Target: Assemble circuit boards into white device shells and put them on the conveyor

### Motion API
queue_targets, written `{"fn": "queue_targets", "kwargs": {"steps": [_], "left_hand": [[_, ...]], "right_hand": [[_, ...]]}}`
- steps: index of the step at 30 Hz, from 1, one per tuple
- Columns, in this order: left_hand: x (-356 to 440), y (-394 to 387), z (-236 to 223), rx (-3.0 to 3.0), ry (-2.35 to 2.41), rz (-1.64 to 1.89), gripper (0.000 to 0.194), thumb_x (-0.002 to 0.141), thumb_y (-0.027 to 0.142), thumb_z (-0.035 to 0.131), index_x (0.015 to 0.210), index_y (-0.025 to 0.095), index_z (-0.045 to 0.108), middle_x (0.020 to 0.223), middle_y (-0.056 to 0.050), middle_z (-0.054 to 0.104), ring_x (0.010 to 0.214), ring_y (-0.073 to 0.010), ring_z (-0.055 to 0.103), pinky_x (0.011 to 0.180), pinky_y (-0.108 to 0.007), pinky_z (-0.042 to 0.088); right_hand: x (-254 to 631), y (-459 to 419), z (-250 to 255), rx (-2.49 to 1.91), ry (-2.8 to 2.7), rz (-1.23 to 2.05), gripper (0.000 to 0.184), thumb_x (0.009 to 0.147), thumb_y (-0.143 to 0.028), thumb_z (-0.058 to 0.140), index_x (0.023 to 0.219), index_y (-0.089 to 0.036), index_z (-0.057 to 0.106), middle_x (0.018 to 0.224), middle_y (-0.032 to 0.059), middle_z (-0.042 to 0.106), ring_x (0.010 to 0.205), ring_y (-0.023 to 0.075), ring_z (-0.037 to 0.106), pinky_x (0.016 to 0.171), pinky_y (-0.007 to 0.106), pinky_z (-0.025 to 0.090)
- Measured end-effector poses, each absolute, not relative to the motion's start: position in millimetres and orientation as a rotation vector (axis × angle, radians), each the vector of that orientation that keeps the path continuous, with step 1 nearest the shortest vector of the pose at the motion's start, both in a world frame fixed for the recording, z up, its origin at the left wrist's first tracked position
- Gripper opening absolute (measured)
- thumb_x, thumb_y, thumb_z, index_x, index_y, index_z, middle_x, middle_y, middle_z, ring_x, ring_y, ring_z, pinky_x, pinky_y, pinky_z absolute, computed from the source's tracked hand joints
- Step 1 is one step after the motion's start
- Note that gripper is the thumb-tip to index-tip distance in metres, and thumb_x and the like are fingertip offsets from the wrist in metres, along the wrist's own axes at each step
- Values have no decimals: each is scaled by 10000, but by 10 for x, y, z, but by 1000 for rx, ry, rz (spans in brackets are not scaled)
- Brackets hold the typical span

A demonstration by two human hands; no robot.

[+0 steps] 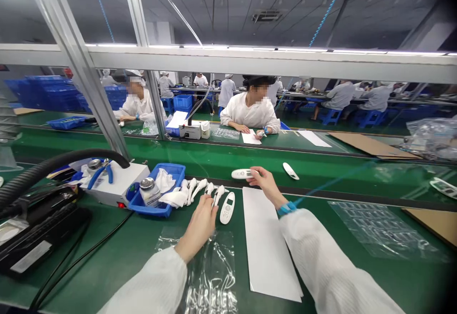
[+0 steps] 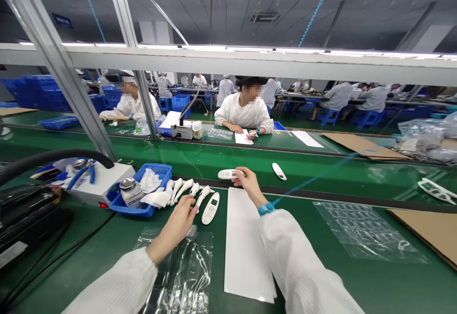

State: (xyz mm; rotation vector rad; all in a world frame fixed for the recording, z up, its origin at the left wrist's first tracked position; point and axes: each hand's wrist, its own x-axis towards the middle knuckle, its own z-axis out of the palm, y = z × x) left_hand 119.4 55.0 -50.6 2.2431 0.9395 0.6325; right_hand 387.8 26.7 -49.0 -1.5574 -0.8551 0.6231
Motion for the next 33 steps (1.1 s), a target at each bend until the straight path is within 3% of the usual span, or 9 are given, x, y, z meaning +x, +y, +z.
{"fn": "queue_targets", "kwargs": {"steps": [4,10,14,17,19,21,25,29,33], "left_hand": [[1597,724,-688,2321,1092,607,140,863,123,541,994,98,582,1195,-149,560,1060,-263,587,898,-455,501],[1763,771,-778,2298,1162,704,124,868,121,555,988,121,585,1075,-68,603,1002,-221,592,869,-445,515],[1592,712,-663,2234,954,823,142,896,97,427,953,141,549,1187,-127,521,1104,-239,548,938,-437,468],[1402,616,-570,2123,850,878,221,858,85,436,1047,177,505,1226,-133,488,1192,-237,493,1010,-423,411],[1275,552,-522,2010,865,871,422,811,96,508,1214,178,412,1220,-139,510,1188,-256,498,1023,-462,392],[1153,488,-485,1881,876,795,534,760,150,602,1251,158,391,1089,-130,596,1033,-277,594,924,-479,466],[923,335,-437,1641,794,603,265,752,276,622,965,163,513,668,3,602,572,-196,625,536,-331,539],[696,147,-404,1542,847,642,255,762,270,599,933,220,417,611,63,566,430,-137,549,409,-238,451],[509,4,-394,1548,895,722,193,812,305,579,902,238,421,611,75,555,402,-87,455,399,-189,342]], "right_hand": [[4020,623,-704,-1621,-843,507,404,773,-361,624,1126,-168,583,1057,110,635,731,181,666,638,345,579],[3603,487,-826,-1586,-1072,557,185,710,-334,677,810,-178,684,884,75,690,823,225,655,800,390,541],[3278,344,-695,-1486,-1165,674,351,764,-407,634,1030,-178,639,941,82,687,799,213,663,719,369,557],[3052,277,-565,-1396,-1203,757,397,774,-443,630,1069,-178,601,945,71,669,801,197,653,697,341,558],[2905,226,-483,-1345,-1222,783,367,755,-427,663,1020,-181,600,942,57,649,825,184,633,732,324,546],[2760,158,-408,-1264,-1257,819,341,745,-390,691,1004,-193,590,961,45,620,820,167,610,742,307,529],[2501,-10,-279,-1074,-1410,823,224,797,-343,664,968,-213,598,1047,52,539,950,185,559,796,310,492],[2312,-134,-215,-1198,-1540,683,80,824,-279,641,855,-209,617,971,31,501,966,193,514,890,346,411],[2117,-239,-218,-1278,-1563,610,114,849,-237,601,752,-204,550,854,11,484,832,177,496,772,312,404]]}}
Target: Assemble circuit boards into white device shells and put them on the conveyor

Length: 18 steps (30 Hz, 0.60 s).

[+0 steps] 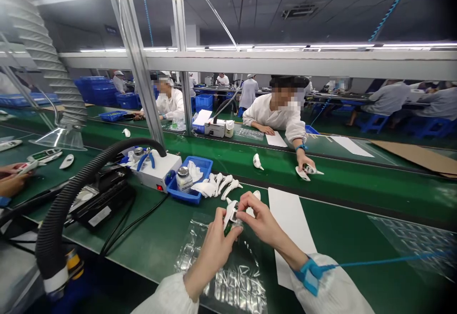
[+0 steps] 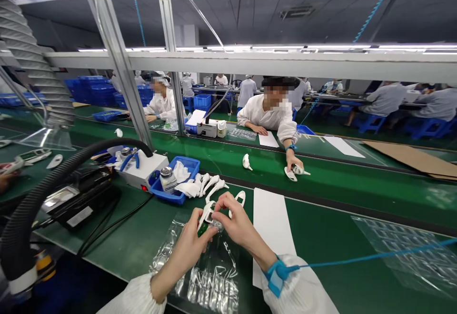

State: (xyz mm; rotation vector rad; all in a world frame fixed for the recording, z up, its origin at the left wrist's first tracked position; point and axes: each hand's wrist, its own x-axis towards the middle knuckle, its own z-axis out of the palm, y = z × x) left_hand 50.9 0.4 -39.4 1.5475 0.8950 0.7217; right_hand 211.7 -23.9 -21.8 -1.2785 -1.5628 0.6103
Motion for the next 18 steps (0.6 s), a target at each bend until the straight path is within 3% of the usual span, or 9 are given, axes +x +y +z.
{"fn": "queue_targets", "kwargs": {"steps": [7,12,15,18], "left_hand": [[273,90,-540,1397,932,743,224,849,433,512,843,236,405,512,98,456,361,-78,370,355,-181,263],[10,137,-553,1219,986,763,331,802,530,551,847,232,416,546,87,485,369,-60,341,365,-173,242],[-142,45,-567,1145,998,737,415,733,588,614,848,212,479,523,79,478,372,-57,326,368,-178,222],[-266,-88,-594,1075,1036,731,500,682,591,666,943,182,543,525,75,472,393,-60,323,379,-182,209]], "right_hand": [[1785,-445,-227,-1301,-1850,464,141,937,-181,412,816,-220,475,842,24,549,797,176,503,757,321,395],[2002,-138,-622,-1764,-1770,469,138,823,-111,505,725,-206,489,683,-20,529,635,146,515,591,254,378],[2211,28,-775,-1850,-1772,355,110,760,-100,548,715,-198,526,794,6,541,687,156,524,630,268,378],[2494,166,-758,-1919,-1692,237,41,810,-184,531,784,-196,561,873,41,548,775,185,536,706,300,401]]}}
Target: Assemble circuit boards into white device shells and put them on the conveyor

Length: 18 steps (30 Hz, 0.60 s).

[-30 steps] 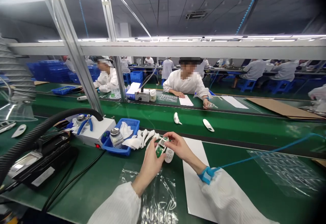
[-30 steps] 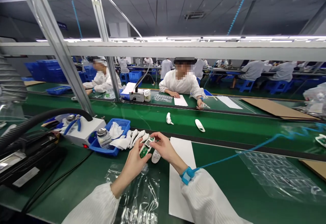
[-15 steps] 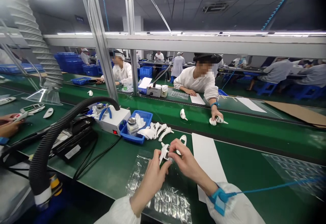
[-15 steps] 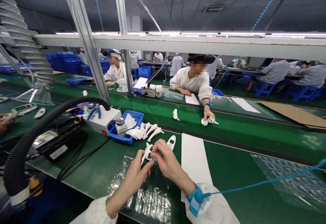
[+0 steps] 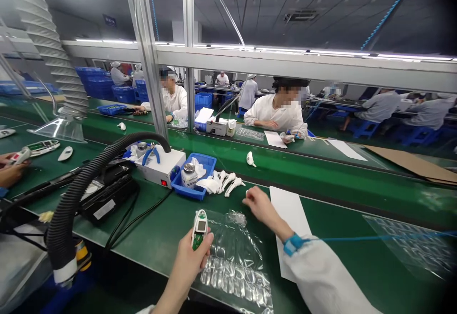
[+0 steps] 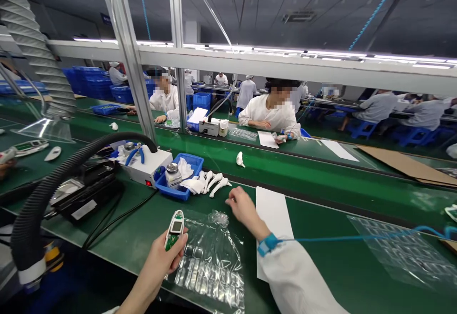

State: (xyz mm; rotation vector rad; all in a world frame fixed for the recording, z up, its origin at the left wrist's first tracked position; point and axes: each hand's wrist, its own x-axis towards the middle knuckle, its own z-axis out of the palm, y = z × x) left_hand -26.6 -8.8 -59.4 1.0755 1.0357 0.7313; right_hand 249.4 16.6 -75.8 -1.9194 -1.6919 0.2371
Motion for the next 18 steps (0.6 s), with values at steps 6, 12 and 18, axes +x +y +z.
{"fn": "queue_targets", "kwargs": {"steps": [6,12,18], "left_hand": [[-406,-281,-570,951,1089,726,521,627,568,724,931,167,589,531,63,485,413,-62,340,404,-188,222],[-481,-392,-560,826,1103,823,541,606,541,762,958,157,616,558,33,531,450,-90,403,418,-205,303],[-449,-547,-709,806,1024,806,428,640,514,764,824,159,609,598,27,538,456,-61,372,424,-196,289]], "right_hand": [[2933,407,-785,-2040,-1666,333,232,765,-301,632,957,-170,624,782,27,622,663,170,567,602,266,412],[2701,260,-759,-2075,-1712,343,72,769,-164,559,792,-190,623,633,-3,601,599,159,550,546,248,339],[2416,44,-633,-2013,-1718,253,208,886,-261,431,1027,-210,574,804,36,630,743,199,594,673,292,410]]}}
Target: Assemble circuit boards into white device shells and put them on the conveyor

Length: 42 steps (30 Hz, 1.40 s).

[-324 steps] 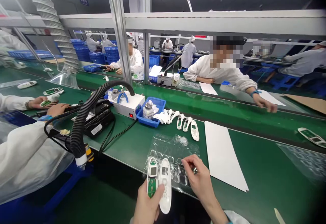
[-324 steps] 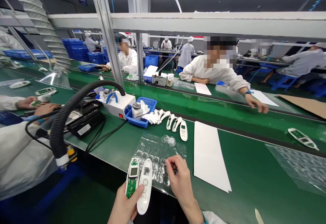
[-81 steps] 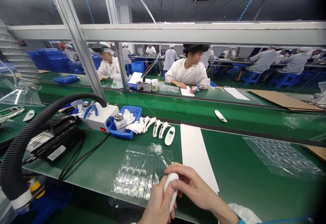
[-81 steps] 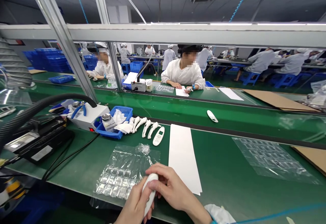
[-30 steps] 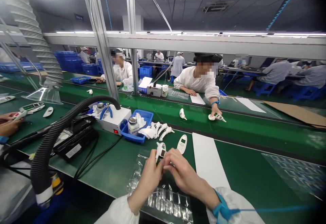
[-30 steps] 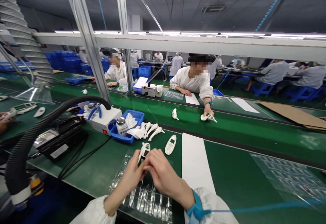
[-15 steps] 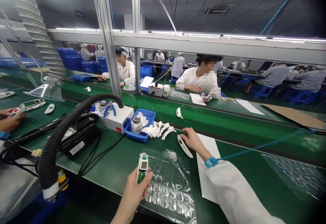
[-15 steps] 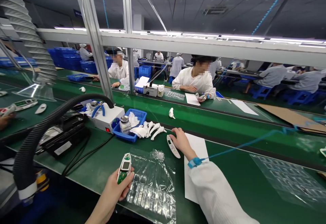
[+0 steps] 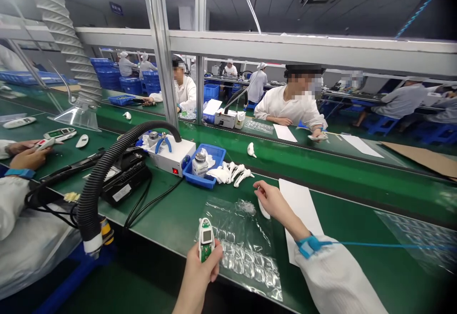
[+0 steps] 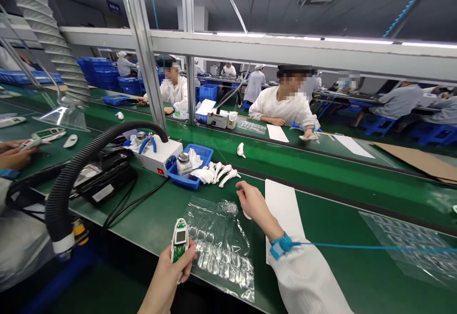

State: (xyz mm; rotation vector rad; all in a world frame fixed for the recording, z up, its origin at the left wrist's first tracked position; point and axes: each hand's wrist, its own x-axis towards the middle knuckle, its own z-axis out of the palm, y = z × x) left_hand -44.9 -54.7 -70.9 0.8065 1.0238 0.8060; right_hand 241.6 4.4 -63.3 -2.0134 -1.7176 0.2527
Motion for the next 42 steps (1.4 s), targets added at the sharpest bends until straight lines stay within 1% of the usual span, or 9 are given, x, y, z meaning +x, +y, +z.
{"fn": "queue_targets", "kwargs": {"steps": [4,8,12,16,21,27,35,39,42], "left_hand": [[-433,-612,-789,799,1029,821,484,592,556,779,798,149,616,554,30,527,417,-54,366,399,-192,269],[-470,-622,-800,793,1008,812,463,622,542,770,813,153,606,581,31,535,427,-50,376,404,-188,282],[-487,-629,-770,760,1016,808,514,618,553,768,885,143,610,598,11,572,452,-58,387,417,-187,304],[-446,-696,-784,788,1005,810,493,667,560,733,888,137,607,650,-6,595,446,-49,377,421,-194,302],[-398,-819,-885,864,983,782,479,630,551,757,796,132,593,473,58,458,411,-66,371,396,-196,277],[-580,-806,-898,899,1205,879,384,633,483,745,657,161,537,425,83,395,371,-57,311,363,-192,249],[-651,-825,-953,916,1284,903,265,680,388,666,711,147,559,419,86,400,366,-62,320,360,-188,253],[-645,-855,-982,925,1291,893,267,678,365,676,781,132,596,458,59,474,370,-66,332,354,-197,265],[-627,-879,-982,941,1295,920,242,691,342,670,803,133,621,581,-4,604,393,-71,376,357,-200,290]], "right_hand": [[2513,74,-721,-2102,-1615,168,207,853,-284,484,972,-166,607,1030,141,597,970,278,560,791,354,408],[2647,121,-794,-2116,-1614,301,175,765,-248,597,920,-176,633,862,80,643,795,235,603,696,305,415],[2564,57,-714,-2063,-1561,368,228,806,-185,491,1002,-174,606,759,55,640,694,217,597,648,303,407],[2020,-258,-557,-1864,-1498,480,262,885,-305,428,1112,-218,525,757,21,614,632,189,573,568,275,416],[1179,-686,-549,-1523,-1362,887,229,915,-420,449,1032,-236,519,653,-21,531,527,152,488,466,248,355],[1208,-691,-842,-1802,-1559,501,238,926,-344,424,788,-212,565,765,44,587,691,203,559,637,318,409],[1105,-747,-956,-1930,-1579,347,183,898,-243,464,726,-209,516,734,12,552,649,169,537,598,278,375],[1056,-841,-836,-1696,-1543,268,204,921,-264,452,742,-200,525,745,13,522,681,158,496,642,273,371],[1012,-889,-691,-1613,-1391,470,239,913,-307,493,704,-198,529,681,-12,489,600,131,427,573,249,345]]}}
